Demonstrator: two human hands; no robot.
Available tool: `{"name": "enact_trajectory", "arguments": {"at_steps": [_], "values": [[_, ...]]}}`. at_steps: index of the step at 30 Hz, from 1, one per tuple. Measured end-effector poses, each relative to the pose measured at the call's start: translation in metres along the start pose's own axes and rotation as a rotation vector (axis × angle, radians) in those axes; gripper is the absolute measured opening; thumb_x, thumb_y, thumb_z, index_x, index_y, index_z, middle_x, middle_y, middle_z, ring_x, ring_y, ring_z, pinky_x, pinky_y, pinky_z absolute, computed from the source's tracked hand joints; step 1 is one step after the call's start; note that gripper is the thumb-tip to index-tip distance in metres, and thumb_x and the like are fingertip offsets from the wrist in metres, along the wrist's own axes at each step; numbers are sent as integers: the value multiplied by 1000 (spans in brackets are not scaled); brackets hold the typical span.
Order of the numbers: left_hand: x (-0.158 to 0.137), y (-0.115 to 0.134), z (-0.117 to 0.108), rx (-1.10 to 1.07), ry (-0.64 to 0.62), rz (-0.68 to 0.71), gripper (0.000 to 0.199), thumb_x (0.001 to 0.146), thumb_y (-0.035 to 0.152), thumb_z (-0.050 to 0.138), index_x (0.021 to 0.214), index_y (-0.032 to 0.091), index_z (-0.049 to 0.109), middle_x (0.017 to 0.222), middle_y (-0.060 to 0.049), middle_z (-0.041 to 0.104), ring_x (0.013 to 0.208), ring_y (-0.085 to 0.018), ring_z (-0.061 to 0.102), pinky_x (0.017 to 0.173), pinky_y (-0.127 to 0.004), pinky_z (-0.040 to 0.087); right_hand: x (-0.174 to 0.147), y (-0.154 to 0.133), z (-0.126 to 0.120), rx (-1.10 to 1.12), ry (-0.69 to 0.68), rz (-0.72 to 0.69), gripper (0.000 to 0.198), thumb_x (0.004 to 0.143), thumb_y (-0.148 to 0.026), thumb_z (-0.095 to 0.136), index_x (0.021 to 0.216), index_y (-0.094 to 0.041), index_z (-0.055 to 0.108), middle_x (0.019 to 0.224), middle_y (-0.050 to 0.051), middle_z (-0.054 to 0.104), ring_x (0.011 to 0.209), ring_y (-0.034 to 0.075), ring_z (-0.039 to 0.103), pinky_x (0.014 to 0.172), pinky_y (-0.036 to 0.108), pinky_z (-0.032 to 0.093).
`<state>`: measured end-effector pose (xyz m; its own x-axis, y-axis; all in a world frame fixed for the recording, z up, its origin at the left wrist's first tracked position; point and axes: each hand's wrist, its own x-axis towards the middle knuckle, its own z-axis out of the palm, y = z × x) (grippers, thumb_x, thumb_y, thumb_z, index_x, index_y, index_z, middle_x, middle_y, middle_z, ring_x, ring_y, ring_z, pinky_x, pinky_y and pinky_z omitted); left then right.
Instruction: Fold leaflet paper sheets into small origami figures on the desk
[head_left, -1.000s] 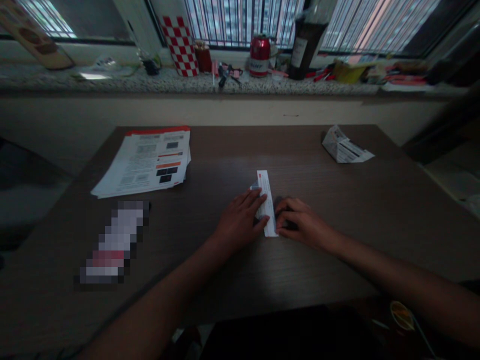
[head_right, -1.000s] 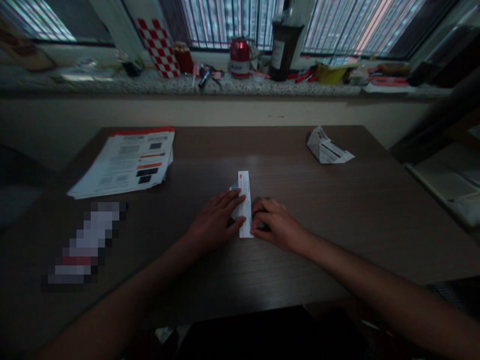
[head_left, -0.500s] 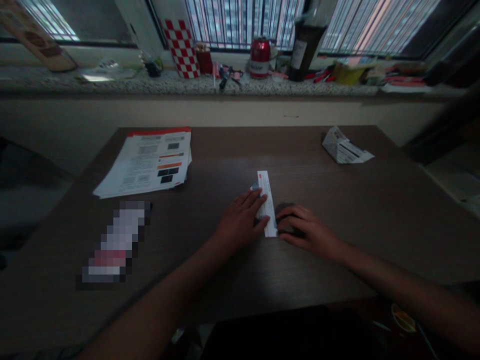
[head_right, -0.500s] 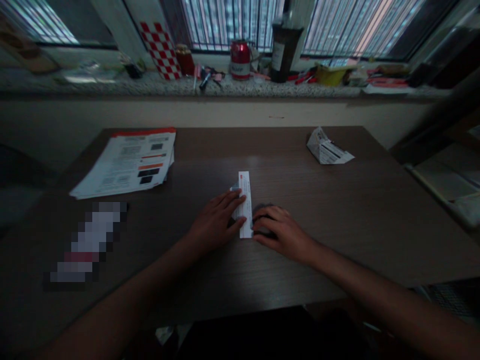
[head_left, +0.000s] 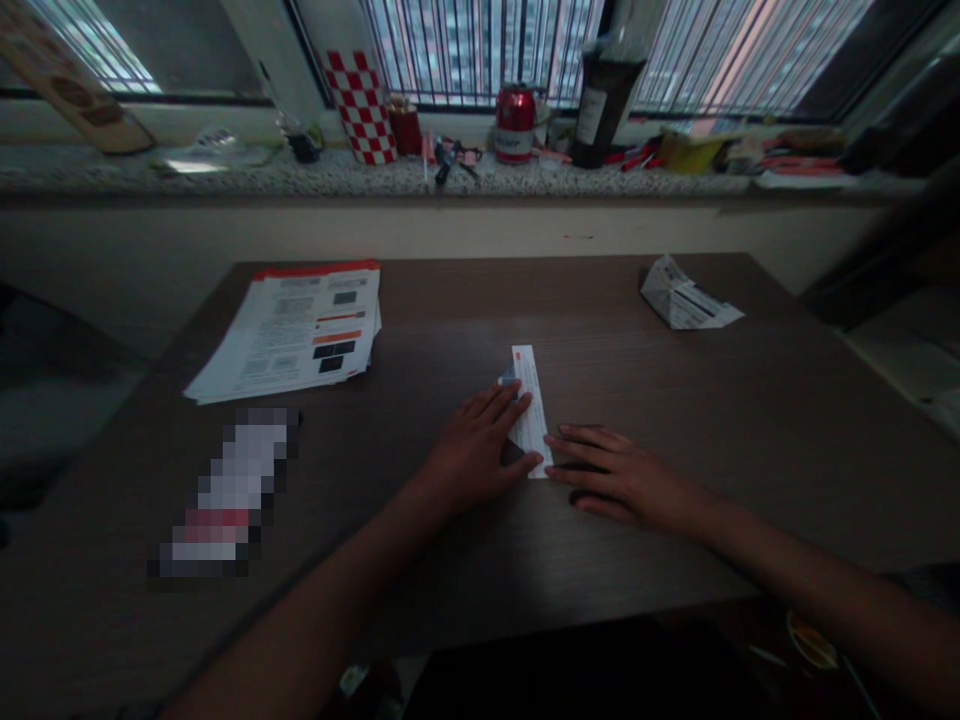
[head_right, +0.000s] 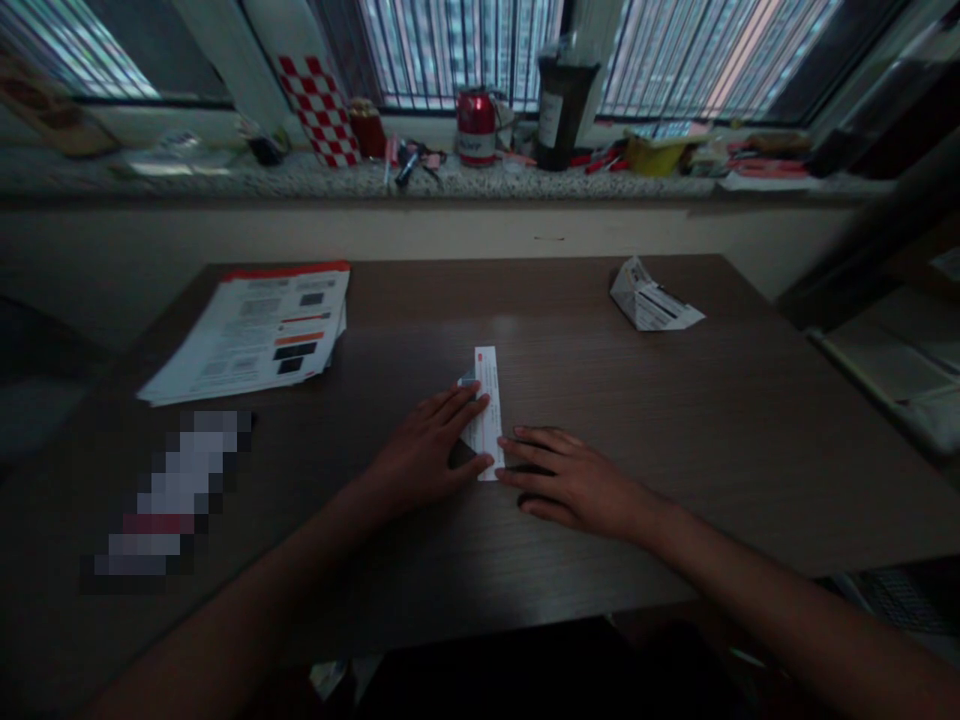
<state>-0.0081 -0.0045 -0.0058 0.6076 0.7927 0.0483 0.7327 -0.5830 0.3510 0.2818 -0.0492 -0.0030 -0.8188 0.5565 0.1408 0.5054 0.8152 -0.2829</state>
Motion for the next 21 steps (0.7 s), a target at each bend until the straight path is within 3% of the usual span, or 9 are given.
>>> {"name": "enact_trajectory", "arguments": {"at_steps": [11, 17, 21], "values": [[-1, -5, 3, 6, -1, 23, 87, 98, 69, 55, 168, 27, 26, 176, -8, 26, 162, -32, 25, 129, -53, 27, -1, -1, -2, 40, -15, 3, 54, 102, -32, 69, 154, -37, 55, 170, 4, 40, 158, 32, 34, 122, 59, 41], [-2, -4, -4, 13, -47, 42, 104, 90, 79, 61, 169, 24, 24, 176, -10, 23, 163, -33, 21, 131, -51, 24, -3, 2, -1, 49, -29, 1, 56, 104, -33, 65, 157, -38, 50, 173, 4, 36, 160, 31, 30, 123, 59, 39], [-2, -3, -4, 23, -48, 32, 104, 89, 79, 62, 169, 23, 25, 177, -10, 22, 163, -33, 21, 131, -52, 24, -3, 4, 1, 91, -20, 12, 58, 102, -35, 68, 157, -37, 50, 171, 4, 39, 160, 29, 31, 124, 56, 39]]}}
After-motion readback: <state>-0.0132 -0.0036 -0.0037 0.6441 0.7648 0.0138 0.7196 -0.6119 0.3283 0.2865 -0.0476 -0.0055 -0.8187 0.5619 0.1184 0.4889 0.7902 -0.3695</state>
